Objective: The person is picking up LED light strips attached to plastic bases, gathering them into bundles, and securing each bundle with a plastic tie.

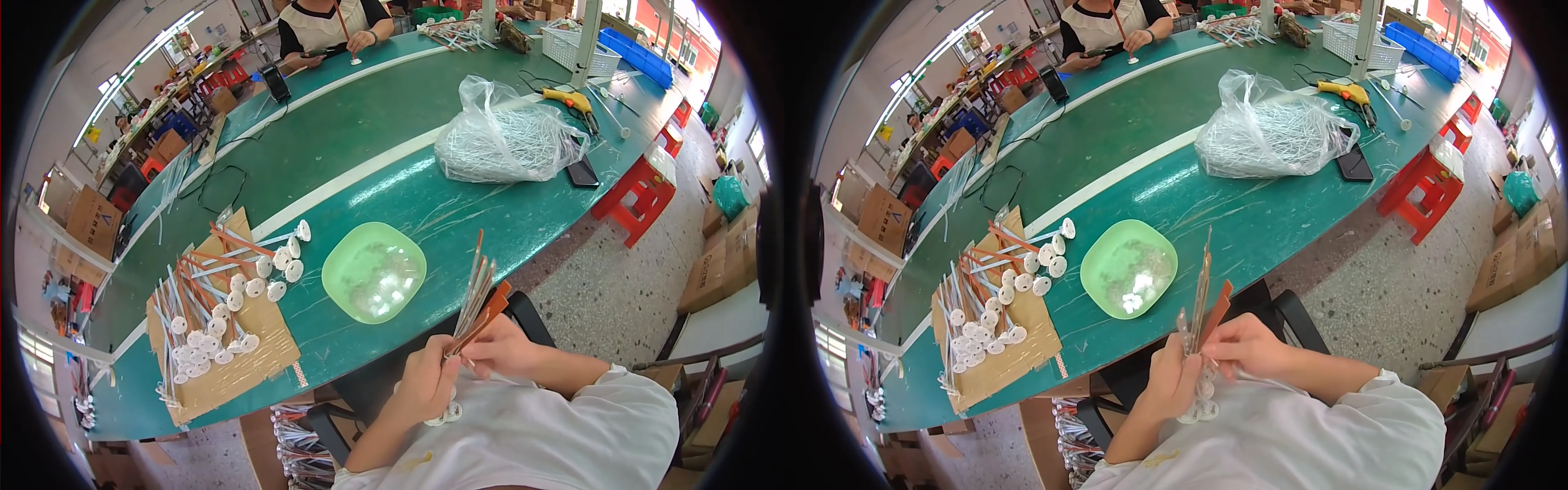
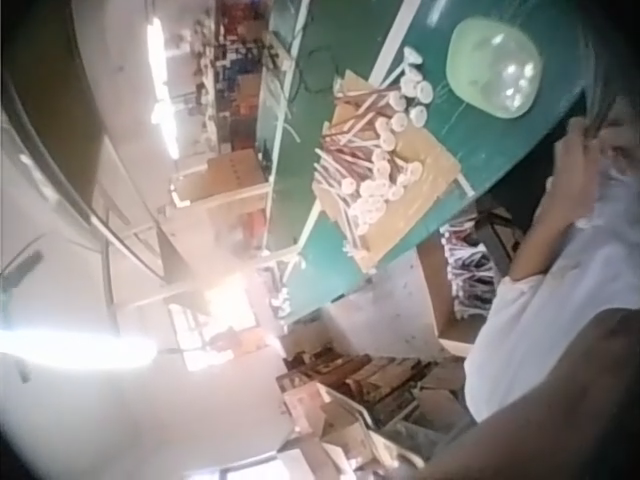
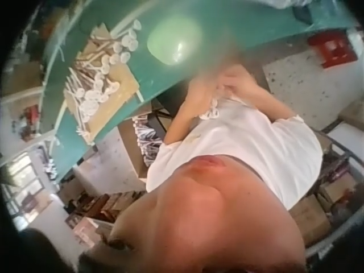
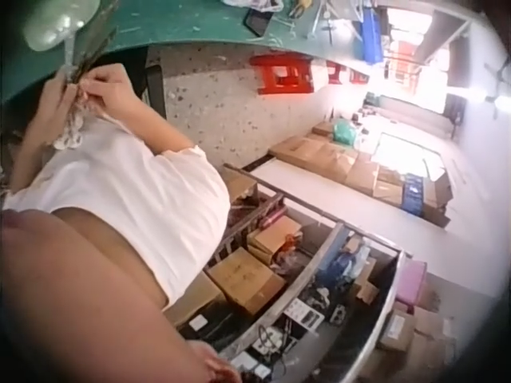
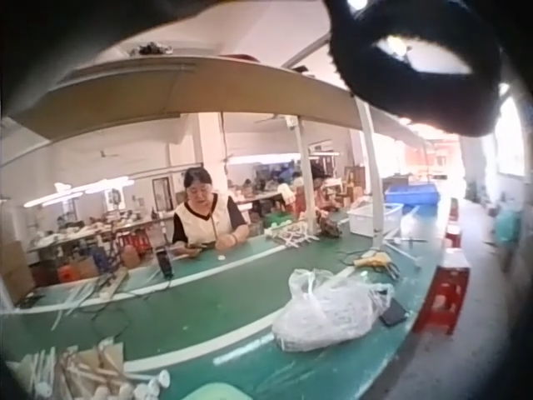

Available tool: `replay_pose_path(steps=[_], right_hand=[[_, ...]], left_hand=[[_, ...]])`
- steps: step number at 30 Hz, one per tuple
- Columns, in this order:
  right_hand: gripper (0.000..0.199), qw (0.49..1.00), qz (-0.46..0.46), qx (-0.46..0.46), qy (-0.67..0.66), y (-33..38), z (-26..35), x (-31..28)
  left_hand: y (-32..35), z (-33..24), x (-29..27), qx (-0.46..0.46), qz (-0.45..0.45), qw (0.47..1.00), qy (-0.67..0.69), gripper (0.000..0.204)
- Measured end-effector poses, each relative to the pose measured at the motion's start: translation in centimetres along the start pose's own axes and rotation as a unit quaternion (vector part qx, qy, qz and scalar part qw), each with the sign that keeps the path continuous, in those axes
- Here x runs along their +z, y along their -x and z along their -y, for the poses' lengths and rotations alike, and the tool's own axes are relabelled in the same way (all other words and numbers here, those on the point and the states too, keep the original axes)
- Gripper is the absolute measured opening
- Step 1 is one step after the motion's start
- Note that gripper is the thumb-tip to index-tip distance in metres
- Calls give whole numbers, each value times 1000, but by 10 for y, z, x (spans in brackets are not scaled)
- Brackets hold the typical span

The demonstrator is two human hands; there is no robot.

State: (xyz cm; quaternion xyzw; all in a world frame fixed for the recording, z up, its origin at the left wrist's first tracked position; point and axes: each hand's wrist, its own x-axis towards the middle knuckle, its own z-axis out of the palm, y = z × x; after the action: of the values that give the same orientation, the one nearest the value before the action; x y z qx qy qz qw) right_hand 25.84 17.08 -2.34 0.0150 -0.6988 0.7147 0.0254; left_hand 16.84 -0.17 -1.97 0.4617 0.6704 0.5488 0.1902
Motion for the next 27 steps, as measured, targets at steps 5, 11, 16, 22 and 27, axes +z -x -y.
replay_pose_path(steps=[5, 11, 16, 22, 27], right_hand=[[9, 978, -124, -138, 97, -8, -4, 12], [14, 815, -90, -448, 357, -25, 20, 10], [11, 815, -79, -445, 363, -31, 31, 17], [12, 999, 11, 34, 6, -38, 60, 33], [15, 964, 170, 147, -142, -111, 72, 54]], left_hand=[[7, 13, 3, -33, -73, 994, 75, 32], [12, 5, -4, -22, -86, 988, 125, 31], [13, -6, -13, 5, -69, 988, 136, 31], [9, -4, -20, 158, -163, 970, 88, 44], [34, -25, -73, 35, -53, 954, 292, 60]])
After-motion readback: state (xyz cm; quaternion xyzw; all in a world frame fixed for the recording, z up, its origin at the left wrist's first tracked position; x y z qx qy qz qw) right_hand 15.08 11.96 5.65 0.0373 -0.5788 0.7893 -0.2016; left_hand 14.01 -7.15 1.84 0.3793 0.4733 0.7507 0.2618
